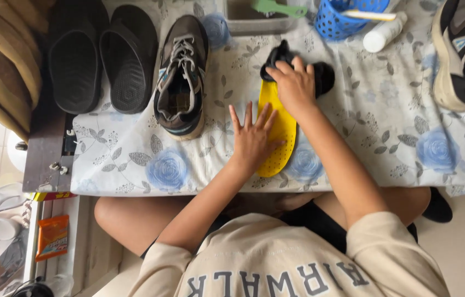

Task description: The person wipes a yellow shoe insole with a dark cloth, then places the insole into a grey sneaker. The person handles the insole and cloth by hand.

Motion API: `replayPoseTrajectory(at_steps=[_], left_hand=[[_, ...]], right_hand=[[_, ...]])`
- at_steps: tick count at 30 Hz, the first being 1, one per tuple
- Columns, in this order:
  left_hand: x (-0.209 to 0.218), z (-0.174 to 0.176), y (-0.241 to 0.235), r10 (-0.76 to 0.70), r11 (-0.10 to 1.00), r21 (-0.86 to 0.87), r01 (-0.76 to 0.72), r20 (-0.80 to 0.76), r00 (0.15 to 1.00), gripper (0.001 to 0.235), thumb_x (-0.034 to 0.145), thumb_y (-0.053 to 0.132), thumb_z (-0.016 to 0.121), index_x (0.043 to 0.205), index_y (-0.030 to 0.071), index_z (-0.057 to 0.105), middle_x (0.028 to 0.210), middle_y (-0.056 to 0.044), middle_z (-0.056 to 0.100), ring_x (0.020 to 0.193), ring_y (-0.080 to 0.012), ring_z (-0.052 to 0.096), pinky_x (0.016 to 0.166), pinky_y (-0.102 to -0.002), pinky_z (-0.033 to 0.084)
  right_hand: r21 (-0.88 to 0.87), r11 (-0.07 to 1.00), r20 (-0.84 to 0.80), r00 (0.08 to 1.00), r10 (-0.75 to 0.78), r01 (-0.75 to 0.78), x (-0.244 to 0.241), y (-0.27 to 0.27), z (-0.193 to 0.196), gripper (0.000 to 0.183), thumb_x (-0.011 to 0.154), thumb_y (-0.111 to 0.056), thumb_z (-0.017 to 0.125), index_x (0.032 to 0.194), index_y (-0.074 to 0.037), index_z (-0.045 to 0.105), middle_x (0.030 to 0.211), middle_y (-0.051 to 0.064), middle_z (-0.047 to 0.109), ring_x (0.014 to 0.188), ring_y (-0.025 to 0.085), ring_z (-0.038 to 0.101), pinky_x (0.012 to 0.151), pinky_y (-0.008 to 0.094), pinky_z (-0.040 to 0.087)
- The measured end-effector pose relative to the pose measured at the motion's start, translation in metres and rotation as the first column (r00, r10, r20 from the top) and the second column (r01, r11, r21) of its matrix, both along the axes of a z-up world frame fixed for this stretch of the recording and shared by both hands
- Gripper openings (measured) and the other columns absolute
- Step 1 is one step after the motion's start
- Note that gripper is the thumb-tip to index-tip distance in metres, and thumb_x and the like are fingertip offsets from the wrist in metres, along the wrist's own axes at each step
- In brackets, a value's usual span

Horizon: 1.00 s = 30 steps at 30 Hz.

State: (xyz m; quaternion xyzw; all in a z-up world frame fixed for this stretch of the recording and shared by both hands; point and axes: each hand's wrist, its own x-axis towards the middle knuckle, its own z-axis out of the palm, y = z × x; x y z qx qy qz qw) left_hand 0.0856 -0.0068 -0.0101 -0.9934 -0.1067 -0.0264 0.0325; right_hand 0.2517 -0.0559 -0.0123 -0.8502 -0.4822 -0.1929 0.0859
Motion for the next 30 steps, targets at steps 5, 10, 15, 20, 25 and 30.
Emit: replayPoseTrajectory(at_steps=[5,10,15,20,25,30], left_hand=[[-0.007,0.041,-0.005,0.011,0.985,-0.169,-0.037,-0.153,0.988,0.063,0.085,0.057,0.040,0.137,0.022,0.035,0.143,-0.002,0.032,0.131,-0.0326,0.027,0.100,-0.068,-0.008],[-0.003,0.042,-0.004,0.020,0.983,-0.176,-0.053,-0.183,0.983,0.063,0.085,0.059,0.036,0.137,0.025,0.033,0.145,-0.001,0.028,0.132,-0.0313,0.024,0.100,-0.067,-0.008],[-0.004,0.031,-0.004,0.042,0.965,-0.251,-0.074,-0.132,0.990,0.067,0.084,0.058,0.042,0.140,0.023,0.028,0.146,-0.001,0.024,0.134,-0.0330,0.019,0.099,-0.067,-0.010],[-0.008,0.035,-0.002,0.028,0.951,-0.304,-0.055,-0.093,0.995,0.066,0.083,0.054,0.048,0.139,0.022,0.031,0.146,-0.001,0.025,0.135,-0.0335,0.016,0.098,-0.068,-0.010],[-0.016,0.027,-0.009,0.086,0.943,-0.322,-0.084,-0.008,0.996,0.055,0.081,0.042,0.059,0.129,0.019,0.046,0.145,-0.004,0.028,0.133,-0.0363,0.020,0.096,-0.073,-0.002],[-0.026,0.027,-0.009,0.136,0.931,-0.336,-0.140,-0.034,0.990,0.030,0.080,0.019,0.057,0.109,0.022,0.061,0.140,-0.005,0.035,0.131,-0.0397,0.021,0.091,-0.078,0.003]], right_hand=[[-0.169,0.971,-0.045,0.983,-0.176,0.167,0.003,-0.030,-0.005,0.033,0.077,-0.013,0.056,0.108,-0.024,0.062,0.098,-0.001,0.057,0.097,0.028,0.043,0.073,0.044,0.036],[-0.232,0.953,-0.198,0.949,-0.244,0.197,-0.024,-0.063,0.009,0.036,0.073,-0.010,0.057,0.106,-0.021,0.063,0.096,0.002,0.057,0.093,0.029,0.042,0.070,0.043,0.036],[-0.349,0.933,-0.230,0.958,-0.171,0.083,-0.082,-0.086,0.021,0.041,0.070,-0.008,0.057,0.110,-0.019,0.061,0.097,0.003,0.054,0.094,0.028,0.043,0.071,0.041,0.036],[-0.281,0.959,-0.468,0.877,-0.107,-0.033,-0.077,-0.102,0.069,0.034,0.072,-0.007,0.055,0.102,-0.020,0.065,0.095,0.004,0.059,0.091,0.032,0.048,0.074,0.043,0.041],[-0.028,0.999,-0.312,0.950,-0.035,0.028,-0.055,-0.084,0.070,0.038,0.078,-0.005,0.051,0.110,-0.019,0.065,0.098,0.005,0.060,0.089,0.029,0.051,0.072,0.040,0.044],[-0.128,0.990,-0.257,0.962,-0.092,0.060,-0.051,-0.024,-0.002,0.033,0.072,-0.012,0.060,0.104,-0.021,0.065,0.103,-0.002,0.053,0.092,0.024,0.045,0.068,0.038,0.042]])
